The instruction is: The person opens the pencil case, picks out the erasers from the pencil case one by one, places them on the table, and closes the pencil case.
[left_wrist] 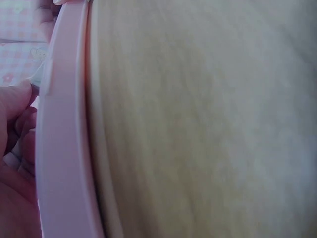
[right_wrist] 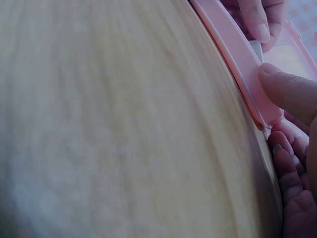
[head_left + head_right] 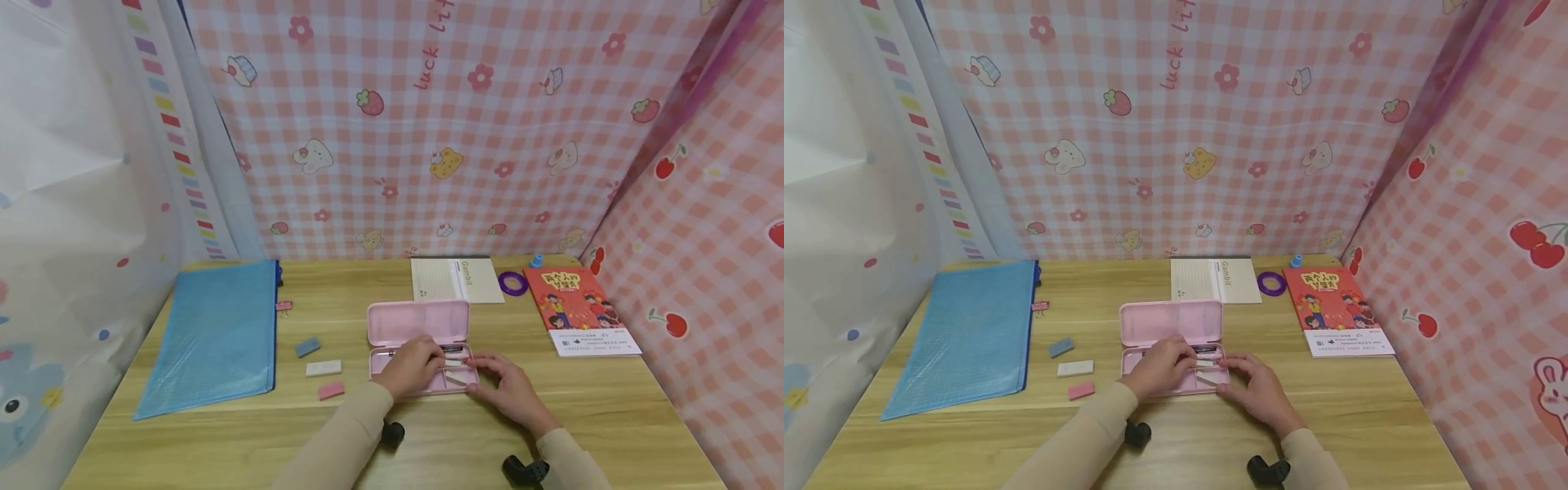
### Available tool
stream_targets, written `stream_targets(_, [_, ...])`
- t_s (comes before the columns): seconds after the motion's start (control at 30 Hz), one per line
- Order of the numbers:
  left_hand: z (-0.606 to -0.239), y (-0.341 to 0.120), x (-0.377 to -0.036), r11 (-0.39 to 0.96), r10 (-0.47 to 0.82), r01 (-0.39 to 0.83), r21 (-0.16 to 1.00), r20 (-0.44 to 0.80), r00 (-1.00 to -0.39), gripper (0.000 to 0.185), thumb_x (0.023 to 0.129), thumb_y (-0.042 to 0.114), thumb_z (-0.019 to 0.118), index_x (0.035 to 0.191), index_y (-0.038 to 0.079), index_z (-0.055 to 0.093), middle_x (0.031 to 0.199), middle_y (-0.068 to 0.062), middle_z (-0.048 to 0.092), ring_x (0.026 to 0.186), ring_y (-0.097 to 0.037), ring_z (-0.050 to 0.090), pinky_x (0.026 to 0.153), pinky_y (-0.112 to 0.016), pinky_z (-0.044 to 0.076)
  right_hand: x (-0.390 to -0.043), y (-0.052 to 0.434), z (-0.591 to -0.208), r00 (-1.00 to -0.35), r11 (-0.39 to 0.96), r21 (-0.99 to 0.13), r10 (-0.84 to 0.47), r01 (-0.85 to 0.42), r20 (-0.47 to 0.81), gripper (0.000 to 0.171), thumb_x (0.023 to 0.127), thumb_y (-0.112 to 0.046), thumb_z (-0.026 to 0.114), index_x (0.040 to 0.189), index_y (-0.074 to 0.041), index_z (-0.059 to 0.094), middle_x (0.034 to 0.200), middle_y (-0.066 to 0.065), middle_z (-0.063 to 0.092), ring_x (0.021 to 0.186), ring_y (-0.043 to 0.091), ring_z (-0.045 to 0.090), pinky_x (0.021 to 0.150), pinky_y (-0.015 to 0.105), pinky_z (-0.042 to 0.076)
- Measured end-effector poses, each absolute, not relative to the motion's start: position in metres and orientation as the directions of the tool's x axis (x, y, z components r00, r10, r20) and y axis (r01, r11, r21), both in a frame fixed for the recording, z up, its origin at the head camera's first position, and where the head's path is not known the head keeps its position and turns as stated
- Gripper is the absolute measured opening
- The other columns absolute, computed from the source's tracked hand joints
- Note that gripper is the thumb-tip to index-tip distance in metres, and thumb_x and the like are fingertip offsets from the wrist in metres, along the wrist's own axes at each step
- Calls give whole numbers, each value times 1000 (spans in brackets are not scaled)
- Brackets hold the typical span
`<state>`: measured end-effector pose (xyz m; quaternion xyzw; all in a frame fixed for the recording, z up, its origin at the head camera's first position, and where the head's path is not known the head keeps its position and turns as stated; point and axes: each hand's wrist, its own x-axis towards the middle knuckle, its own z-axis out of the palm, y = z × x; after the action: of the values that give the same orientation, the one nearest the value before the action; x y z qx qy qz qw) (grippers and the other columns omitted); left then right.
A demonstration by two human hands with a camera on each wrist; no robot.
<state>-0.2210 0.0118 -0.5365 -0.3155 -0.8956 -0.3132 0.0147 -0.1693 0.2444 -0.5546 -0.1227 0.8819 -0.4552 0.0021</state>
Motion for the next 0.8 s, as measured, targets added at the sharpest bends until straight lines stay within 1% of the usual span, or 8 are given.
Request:
stream_targets(0.17, [-530,6,-218,595,545,561,575,224,-808,7,91,18,66,90,15,72,86,8,61,84,-6,57,81,-24,47,-169,244,-553,-969,566,-793,-216,-224,120,40,76,-33,82,112,-20,69,121,-6,61,117,19,53,99,42,43])
stream_targets(0.37, [-519,0,-213,565,537,542,622,222,-814,7,91,15,66,89,12,72,88,4,67,85,-7,61,81,-25,49,-169,244,-554,-970,584,-780,-208,-225,124,41,76,-37,81,112,-22,69,121,-6,60,117,18,53,98,43,43])
stream_targets(0.6, [-516,-8,-209,550,512,534,642,246,-823,9,92,16,65,89,13,73,89,5,69,87,-7,63,82,-25,50,-168,243,-555,-973,583,-784,-204,-213,112,41,75,-37,81,112,-23,69,121,-5,60,117,20,54,99,45,42])
stream_targets(0.8, [-506,-27,-199,544,467,519,660,276,-840,9,92,17,65,91,13,73,92,5,69,87,-5,62,80,-25,51,-169,243,-555,-972,576,-788,-206,-215,114,42,75,-37,81,112,-22,69,121,-6,60,117,19,53,100,45,41])
